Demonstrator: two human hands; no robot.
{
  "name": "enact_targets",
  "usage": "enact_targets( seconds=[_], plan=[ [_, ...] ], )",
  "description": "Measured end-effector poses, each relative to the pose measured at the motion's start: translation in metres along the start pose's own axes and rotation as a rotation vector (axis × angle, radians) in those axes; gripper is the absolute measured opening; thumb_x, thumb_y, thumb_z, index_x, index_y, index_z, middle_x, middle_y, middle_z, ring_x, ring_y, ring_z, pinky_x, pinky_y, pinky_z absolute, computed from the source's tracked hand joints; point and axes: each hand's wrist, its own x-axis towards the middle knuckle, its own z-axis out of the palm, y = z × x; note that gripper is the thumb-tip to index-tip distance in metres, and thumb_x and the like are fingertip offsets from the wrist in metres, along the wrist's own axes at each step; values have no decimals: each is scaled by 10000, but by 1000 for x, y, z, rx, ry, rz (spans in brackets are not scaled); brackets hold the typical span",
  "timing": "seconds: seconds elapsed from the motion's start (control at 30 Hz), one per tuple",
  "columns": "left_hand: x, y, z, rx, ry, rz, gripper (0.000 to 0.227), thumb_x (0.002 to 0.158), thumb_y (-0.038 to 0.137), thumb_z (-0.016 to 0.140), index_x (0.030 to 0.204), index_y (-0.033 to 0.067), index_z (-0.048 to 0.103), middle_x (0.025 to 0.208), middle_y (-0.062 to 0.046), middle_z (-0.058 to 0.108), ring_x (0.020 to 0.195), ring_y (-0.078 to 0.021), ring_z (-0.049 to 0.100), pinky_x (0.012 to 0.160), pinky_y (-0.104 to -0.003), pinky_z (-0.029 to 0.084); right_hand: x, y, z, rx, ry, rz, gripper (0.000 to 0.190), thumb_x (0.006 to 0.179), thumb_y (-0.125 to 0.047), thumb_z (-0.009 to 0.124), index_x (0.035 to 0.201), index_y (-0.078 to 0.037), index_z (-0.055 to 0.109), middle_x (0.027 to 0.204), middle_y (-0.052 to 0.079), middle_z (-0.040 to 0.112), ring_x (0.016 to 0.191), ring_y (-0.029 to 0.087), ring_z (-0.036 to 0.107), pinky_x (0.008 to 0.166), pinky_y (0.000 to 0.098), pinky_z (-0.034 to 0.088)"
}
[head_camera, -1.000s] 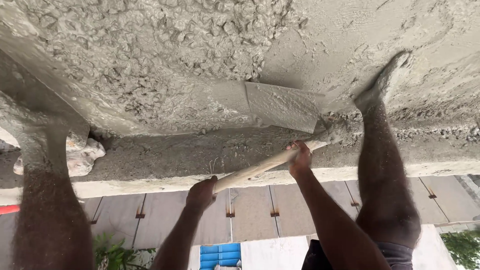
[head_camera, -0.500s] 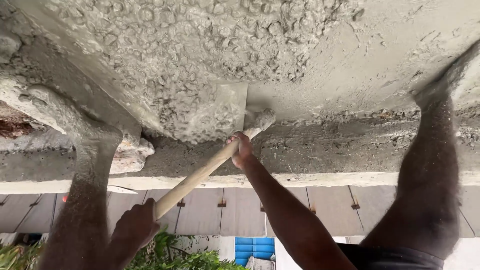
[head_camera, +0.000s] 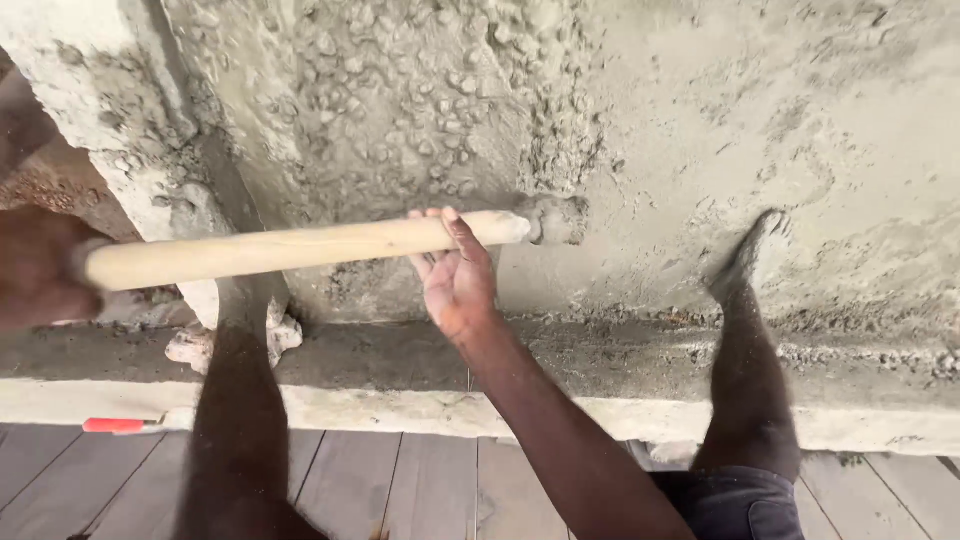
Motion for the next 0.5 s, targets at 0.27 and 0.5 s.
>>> enact_targets(
  seconds=[0.27,0.5],
  plan=[
    [-29,239,51,-204,104,326,459,876,308,756,1270,113,623,979,-76,723,785,-195,720,798,-356,635,-16,-147,-146,-57,379,-254,160,924,-98,714,1066,-51,656,905,91,639,866,259,657,943,456,559],
    [-42,299,146,-600,204,621,503,817,202,703,1266,31,555,1045,-194,725,967,-344,734,910,-460,594,-31,-196,-108,-334,453,-190,137,915,-84,624,1019,-36,549,794,86,538,698,225,554,749,431,579]
  ],
)
